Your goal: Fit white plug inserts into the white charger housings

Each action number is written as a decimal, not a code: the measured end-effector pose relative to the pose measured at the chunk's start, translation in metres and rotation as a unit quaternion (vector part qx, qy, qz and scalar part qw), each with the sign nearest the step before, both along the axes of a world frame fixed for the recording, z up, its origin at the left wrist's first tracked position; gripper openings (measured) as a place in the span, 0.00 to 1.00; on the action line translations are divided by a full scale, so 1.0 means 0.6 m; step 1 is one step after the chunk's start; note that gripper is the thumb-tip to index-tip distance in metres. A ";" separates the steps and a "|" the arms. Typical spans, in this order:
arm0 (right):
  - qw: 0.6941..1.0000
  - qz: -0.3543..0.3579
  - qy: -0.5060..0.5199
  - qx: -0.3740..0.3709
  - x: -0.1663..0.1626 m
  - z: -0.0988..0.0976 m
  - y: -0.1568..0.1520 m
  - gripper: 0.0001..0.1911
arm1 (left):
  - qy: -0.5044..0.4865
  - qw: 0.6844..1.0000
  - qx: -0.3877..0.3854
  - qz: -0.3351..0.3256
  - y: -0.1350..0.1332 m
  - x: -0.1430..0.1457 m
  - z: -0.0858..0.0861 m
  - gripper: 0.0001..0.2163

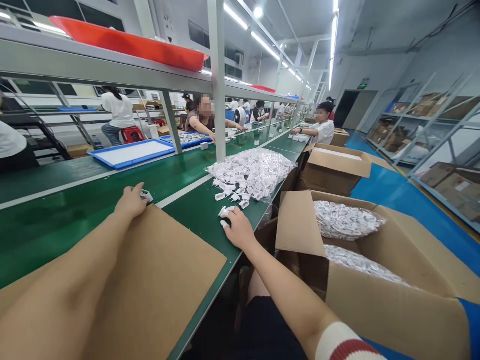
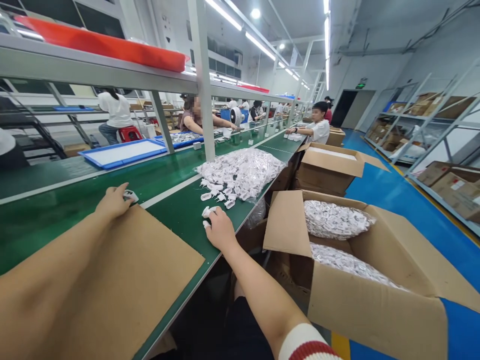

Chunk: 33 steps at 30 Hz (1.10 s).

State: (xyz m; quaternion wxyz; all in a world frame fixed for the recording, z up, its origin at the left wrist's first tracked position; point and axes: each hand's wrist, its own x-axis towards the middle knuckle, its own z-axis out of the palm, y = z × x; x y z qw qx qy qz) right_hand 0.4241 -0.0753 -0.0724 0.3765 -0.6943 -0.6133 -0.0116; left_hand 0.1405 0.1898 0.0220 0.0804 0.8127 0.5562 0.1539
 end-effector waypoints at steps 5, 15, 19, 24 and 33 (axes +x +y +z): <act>1.000 -0.002 0.020 -0.003 0.002 -0.001 0.002 0.13 | 0.012 1.000 -0.001 0.028 0.001 0.000 0.013 0.24; 0.951 0.046 0.255 0.169 0.013 0.002 -0.009 0.05 | 0.026 0.993 0.017 -0.111 -0.178 0.031 0.010 0.25; 0.858 0.089 0.477 0.167 -0.016 0.016 -0.029 0.18 | 0.031 0.983 0.066 -0.171 -0.272 0.021 -0.024 0.19; 0.793 0.142 0.579 0.123 -0.068 0.041 -0.061 0.25 | -0.054 0.986 0.000 -0.159 -0.351 -0.001 -0.062 0.22; 0.853 0.203 0.481 -0.005 -0.104 0.063 -0.075 0.20 | -0.298 0.931 -0.164 -0.136 -0.389 0.002 -0.107 0.26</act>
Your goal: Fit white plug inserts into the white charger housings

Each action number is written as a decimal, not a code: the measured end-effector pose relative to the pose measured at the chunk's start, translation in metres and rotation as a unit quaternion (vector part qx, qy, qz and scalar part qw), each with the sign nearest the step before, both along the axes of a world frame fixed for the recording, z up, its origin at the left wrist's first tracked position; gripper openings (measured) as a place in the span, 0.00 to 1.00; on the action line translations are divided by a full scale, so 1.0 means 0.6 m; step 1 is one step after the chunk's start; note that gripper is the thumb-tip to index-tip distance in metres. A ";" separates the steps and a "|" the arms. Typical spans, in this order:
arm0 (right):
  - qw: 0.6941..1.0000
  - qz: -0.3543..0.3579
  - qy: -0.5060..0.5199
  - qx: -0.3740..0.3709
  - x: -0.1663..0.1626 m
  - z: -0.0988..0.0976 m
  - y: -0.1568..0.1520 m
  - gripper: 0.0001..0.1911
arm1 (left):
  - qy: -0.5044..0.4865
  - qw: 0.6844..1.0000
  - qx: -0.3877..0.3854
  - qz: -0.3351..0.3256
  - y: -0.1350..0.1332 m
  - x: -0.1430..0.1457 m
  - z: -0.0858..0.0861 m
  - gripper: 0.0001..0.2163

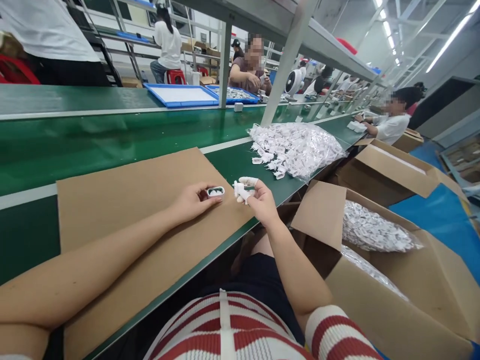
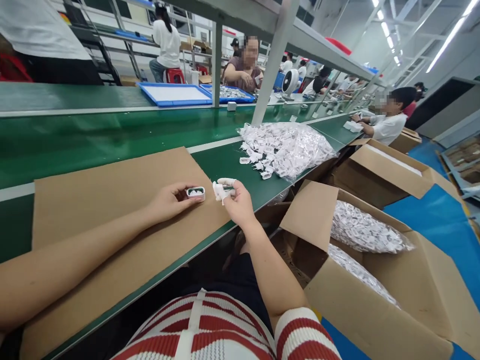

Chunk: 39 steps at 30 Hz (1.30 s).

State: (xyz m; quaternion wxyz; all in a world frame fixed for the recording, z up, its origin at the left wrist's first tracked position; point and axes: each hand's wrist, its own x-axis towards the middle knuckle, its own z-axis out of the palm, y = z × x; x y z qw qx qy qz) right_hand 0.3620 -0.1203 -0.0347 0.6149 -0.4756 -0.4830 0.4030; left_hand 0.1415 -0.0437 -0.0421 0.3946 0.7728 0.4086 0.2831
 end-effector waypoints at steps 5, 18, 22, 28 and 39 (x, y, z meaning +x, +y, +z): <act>0.981 -0.070 -0.176 0.047 -0.004 -0.009 -0.002 0.09 | -0.018 1.000 -0.020 -0.003 -0.003 -0.002 -0.005 0.25; 0.961 -0.040 -0.260 0.080 -0.029 0.010 0.016 0.20 | -0.066 0.997 -0.021 -0.039 0.002 -0.005 -0.012 0.25; 0.898 0.003 -0.426 0.112 -0.044 0.036 0.022 0.28 | -0.093 0.994 -0.019 -0.060 0.001 -0.005 -0.009 0.24; 0.842 0.039 -0.526 0.114 -0.049 0.041 0.032 0.25 | -0.105 0.991 -0.025 -0.078 0.001 -0.005 -0.009 0.21; 0.820 0.026 -0.554 0.139 -0.053 0.046 0.030 0.22 | -0.084 0.994 -0.019 -0.069 -0.002 -0.005 -0.004 0.23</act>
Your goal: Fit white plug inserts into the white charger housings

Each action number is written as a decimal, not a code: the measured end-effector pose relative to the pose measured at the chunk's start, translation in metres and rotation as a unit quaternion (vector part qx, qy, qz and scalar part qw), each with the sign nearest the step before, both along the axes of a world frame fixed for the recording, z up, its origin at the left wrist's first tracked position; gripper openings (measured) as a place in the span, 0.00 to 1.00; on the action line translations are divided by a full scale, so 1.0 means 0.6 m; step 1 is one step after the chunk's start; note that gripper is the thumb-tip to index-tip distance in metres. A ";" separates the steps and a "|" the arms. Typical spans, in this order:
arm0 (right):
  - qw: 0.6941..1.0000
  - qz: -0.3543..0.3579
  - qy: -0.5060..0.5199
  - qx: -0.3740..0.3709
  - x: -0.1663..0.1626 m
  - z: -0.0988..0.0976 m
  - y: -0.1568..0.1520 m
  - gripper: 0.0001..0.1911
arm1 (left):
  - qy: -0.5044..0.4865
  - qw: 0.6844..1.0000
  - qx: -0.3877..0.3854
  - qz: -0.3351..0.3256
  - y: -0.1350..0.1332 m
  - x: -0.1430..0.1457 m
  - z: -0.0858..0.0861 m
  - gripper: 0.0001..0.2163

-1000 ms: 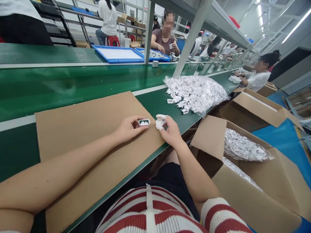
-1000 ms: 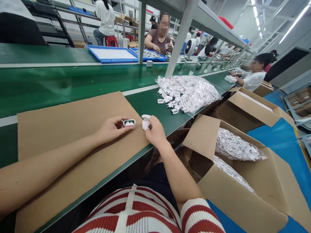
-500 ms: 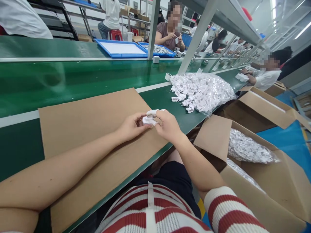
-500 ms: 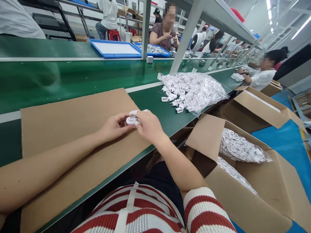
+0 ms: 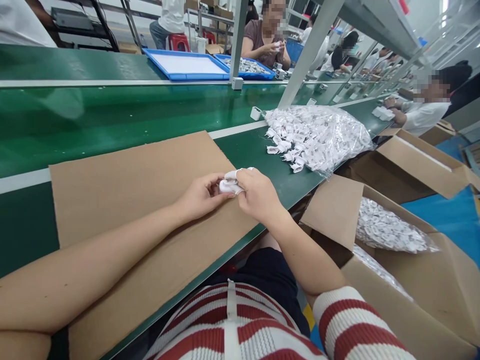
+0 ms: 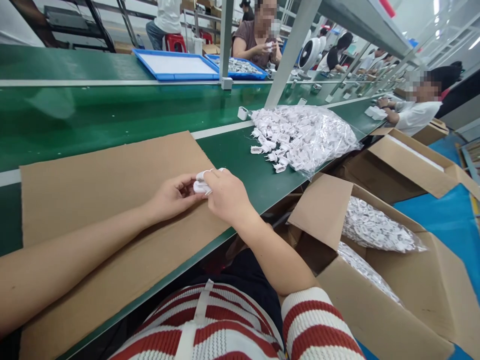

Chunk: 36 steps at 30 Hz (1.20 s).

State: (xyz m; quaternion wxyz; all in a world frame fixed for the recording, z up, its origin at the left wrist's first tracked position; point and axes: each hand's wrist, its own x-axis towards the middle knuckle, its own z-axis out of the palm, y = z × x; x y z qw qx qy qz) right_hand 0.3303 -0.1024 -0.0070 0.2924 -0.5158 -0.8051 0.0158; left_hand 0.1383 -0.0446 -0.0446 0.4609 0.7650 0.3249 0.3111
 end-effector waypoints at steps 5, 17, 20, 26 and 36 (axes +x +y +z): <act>1.000 0.006 -0.013 -0.025 0.000 0.002 0.005 0.19 | 0.025 0.999 0.039 0.004 -0.003 0.000 0.003 0.17; 0.982 -0.006 0.184 -0.050 0.002 -0.030 0.008 0.22 | 0.243 0.942 0.228 0.029 -0.002 -0.008 0.037 0.21; 0.960 -0.035 0.279 0.002 0.059 -0.056 0.021 0.23 | 0.222 0.961 0.164 0.031 0.023 -0.018 0.044 0.22; 0.913 -0.379 0.148 0.022 0.193 -0.104 0.049 0.19 | 0.294 0.915 0.102 0.256 0.169 -0.081 0.072 0.26; 0.944 -0.289 0.160 0.012 0.203 -0.118 0.065 0.24 | 0.487 0.796 0.077 0.351 0.359 -0.172 0.116 0.38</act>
